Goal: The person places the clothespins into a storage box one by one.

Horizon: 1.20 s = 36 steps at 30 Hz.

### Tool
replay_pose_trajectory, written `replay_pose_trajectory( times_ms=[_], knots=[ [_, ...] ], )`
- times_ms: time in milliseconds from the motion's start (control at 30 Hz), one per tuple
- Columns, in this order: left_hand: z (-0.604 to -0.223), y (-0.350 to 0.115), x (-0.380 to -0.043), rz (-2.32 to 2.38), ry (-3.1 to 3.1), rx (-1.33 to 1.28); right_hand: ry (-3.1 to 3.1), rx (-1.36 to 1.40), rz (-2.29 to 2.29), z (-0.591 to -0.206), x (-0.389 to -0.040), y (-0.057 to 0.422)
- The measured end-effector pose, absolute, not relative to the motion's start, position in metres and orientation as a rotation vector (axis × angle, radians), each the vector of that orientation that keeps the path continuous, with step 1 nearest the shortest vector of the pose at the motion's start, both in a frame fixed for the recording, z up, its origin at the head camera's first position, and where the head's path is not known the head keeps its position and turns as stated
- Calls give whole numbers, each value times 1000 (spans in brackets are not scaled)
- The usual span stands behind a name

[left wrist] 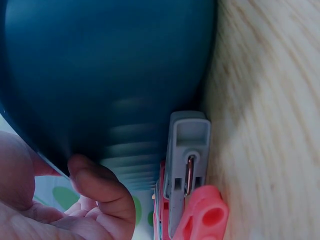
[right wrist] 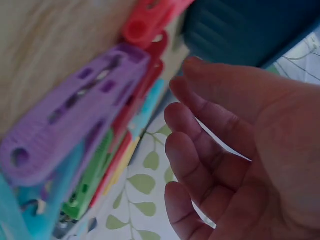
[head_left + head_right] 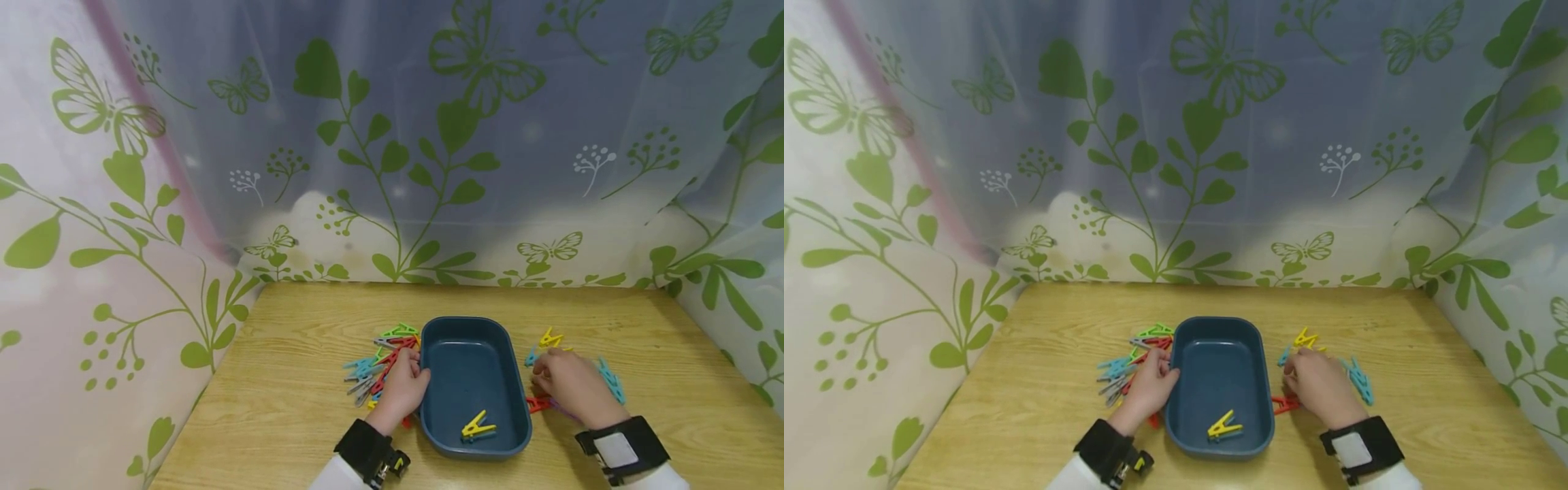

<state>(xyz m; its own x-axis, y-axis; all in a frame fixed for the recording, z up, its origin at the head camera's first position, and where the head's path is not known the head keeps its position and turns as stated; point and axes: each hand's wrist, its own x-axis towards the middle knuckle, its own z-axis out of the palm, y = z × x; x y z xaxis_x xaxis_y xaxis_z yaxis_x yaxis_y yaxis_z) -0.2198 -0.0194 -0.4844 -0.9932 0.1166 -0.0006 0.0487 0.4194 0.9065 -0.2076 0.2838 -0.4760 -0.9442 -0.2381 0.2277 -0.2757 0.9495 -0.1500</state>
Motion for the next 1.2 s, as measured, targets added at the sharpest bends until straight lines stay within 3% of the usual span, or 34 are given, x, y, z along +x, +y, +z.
replay_pose_trajectory(
  times_ms=[733,1200],
  knots=[
    [-485,-20,-220,1637,2615,187,-2798,403,260,-472,-207,288],
    [-484,-20,-219,1632,2608,168,-2636,618,298,-434,-173,232]
  ],
)
